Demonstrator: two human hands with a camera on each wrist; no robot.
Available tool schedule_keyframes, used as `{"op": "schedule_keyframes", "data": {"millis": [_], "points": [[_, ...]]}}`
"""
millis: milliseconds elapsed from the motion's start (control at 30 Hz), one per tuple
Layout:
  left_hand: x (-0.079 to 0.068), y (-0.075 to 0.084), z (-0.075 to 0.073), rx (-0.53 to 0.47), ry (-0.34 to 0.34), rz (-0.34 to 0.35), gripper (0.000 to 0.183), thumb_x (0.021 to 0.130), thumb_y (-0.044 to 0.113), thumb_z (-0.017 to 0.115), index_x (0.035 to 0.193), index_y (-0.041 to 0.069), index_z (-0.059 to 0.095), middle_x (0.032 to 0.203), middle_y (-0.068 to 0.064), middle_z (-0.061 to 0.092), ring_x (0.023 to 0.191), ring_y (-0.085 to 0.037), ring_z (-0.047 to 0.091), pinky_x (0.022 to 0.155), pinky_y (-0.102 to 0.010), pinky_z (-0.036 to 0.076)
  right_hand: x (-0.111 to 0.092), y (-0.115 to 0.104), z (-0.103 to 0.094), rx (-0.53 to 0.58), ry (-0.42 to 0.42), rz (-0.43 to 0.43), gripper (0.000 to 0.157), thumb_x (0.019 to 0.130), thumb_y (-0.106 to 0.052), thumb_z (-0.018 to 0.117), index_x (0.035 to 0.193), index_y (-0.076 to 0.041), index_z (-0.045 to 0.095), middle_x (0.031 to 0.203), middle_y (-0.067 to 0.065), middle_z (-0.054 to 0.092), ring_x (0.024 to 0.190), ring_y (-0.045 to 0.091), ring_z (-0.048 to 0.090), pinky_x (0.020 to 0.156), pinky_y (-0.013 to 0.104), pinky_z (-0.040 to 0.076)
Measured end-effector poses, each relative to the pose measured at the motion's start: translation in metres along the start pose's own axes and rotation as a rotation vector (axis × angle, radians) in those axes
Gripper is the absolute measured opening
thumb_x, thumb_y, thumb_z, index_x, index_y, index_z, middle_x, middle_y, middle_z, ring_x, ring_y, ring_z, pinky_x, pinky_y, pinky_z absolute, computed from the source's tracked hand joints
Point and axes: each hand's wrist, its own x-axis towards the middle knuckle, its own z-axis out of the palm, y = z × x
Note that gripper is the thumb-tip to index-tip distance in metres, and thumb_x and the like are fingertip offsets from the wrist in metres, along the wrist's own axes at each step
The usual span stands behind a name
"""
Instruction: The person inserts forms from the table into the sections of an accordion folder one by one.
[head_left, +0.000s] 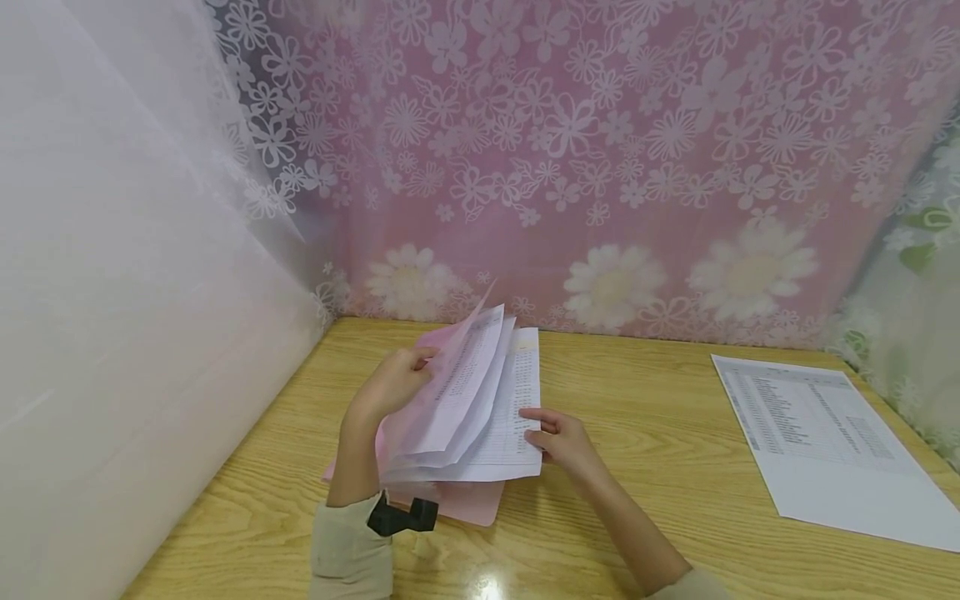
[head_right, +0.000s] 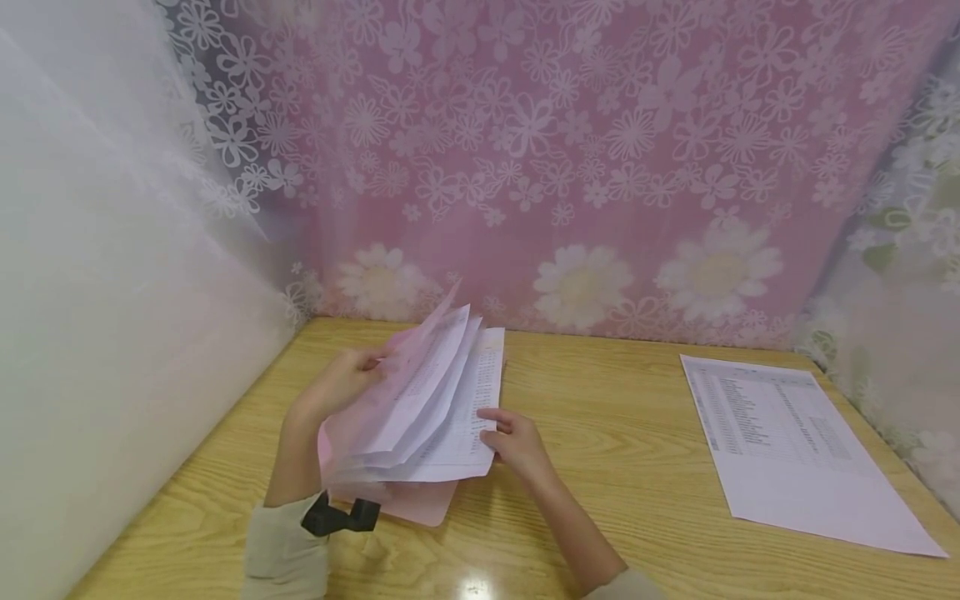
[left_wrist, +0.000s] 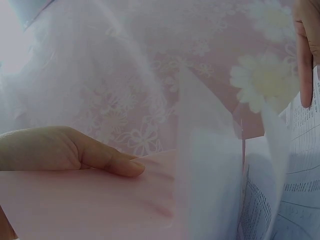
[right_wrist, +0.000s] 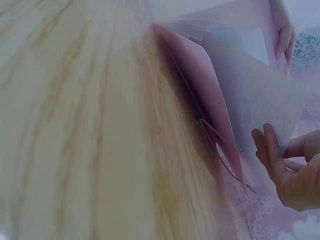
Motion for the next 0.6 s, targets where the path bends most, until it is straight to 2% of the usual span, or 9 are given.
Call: {"op": "schedule_keyframes", "data": {"millis": [200,433,600], "points": [[-0.001,0.002,-0.001,0.0,-0.005,-0.004,0.035,0.088,0.0,0.046,0.121,-0.01,0.054,0.116,-0.024,0.057,0.105,-0.029,0.053,0.086,-0.044,0.043,0.004,0.002,0.006,-0.015,0.032,0.013,0.034,0.085,0.006,0.054,0.119,0.006,0.057,0.105,0.019,0.062,0.078,0.019,0.058,0.066,0.035,0.051],[-0.001,0.002,-0.001,-0.004,-0.005,-0.008,0.035,0.089,0.001,0.046,0.122,-0.009,0.054,0.116,-0.023,0.057,0.105,-0.03,0.052,0.086,-0.044,0.043,0.005,-0.002,0.01,-0.048,0.021,-0.009,0.034,0.086,0.003,0.054,0.12,0.004,0.058,0.107,0.019,0.062,0.079,0.02,0.057,0.066,0.036,0.05],[-0.001,0.001,-0.001,-0.01,-0.007,-0.016,0.036,0.089,0.001,0.046,0.122,-0.009,0.054,0.116,-0.024,0.056,0.108,-0.032,0.052,0.087,-0.045,0.042,0.009,-0.003,0.013,-0.025,0.013,-0.016,0.034,0.086,0.004,0.054,0.119,0.005,0.057,0.107,0.02,0.062,0.08,0.021,0.06,0.066,0.035,0.051]]}}
